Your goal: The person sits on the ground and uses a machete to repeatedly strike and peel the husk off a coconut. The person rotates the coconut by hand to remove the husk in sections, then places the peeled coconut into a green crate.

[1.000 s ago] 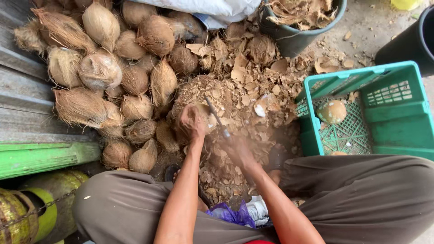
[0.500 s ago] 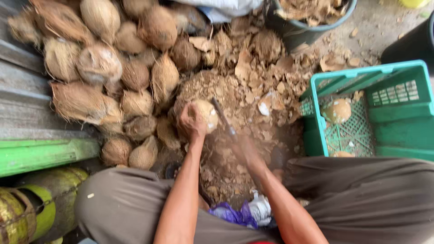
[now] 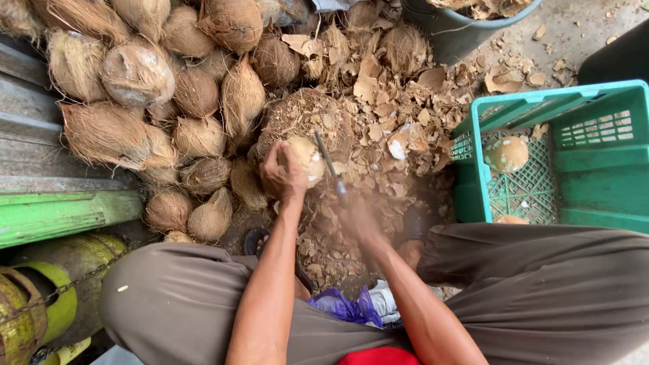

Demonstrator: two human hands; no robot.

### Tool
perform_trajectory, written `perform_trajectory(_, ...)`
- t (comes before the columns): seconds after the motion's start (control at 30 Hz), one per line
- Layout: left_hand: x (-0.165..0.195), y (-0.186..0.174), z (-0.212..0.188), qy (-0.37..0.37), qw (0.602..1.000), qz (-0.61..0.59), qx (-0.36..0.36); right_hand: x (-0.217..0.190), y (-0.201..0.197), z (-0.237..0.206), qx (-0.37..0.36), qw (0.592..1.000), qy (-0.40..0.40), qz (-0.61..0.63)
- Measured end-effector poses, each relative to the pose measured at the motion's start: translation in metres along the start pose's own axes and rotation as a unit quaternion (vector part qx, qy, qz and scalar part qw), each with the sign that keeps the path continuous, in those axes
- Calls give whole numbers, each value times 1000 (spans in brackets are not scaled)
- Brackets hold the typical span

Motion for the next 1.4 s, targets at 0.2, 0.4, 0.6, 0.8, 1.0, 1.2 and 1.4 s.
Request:
perform_trajectory(0.2, -1, -3, -3, -35, 997, -66, -12, -10, -21, -10, 55, 988, -141, 26)
perform_trajectory(0.4, 2, -6, -9, -43, 997, -63, 29, 10, -15, -11, 88, 988, -102, 73)
perform_trajectory(0.6, 5, -7, -13, 5, 994, -97, 56, 29, 13, 5, -9, 999, -52, 6)
perform_trajectory(0.8, -1, -11, -3, 105, 983, -141, 58, 6, -14, -14, -7, 995, -63, 78)
perform_trajectory(1.0, -11, -13, 2, 7, 996, -76, -51, -18, -32, -29, 80, 981, -143, 103)
perform_trajectory(1.2, -1, -14, 2, 119, 988, -96, -35, -15, -18, -20, -5, 997, -23, 68)
perform_trajectory(1.4, -3, -16, 3, 96, 988, -108, -53, 6, -26, -11, 62, 987, -123, 79)
Point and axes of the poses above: each hand's wrist, its own z-axis towards the middle knuckle, its own y-axis out of the palm, x = y × z, the point moved 2 cm from there along z, towards the middle knuckle, and after that the axes turned 1 degree about -z, right-handed, at the moved point
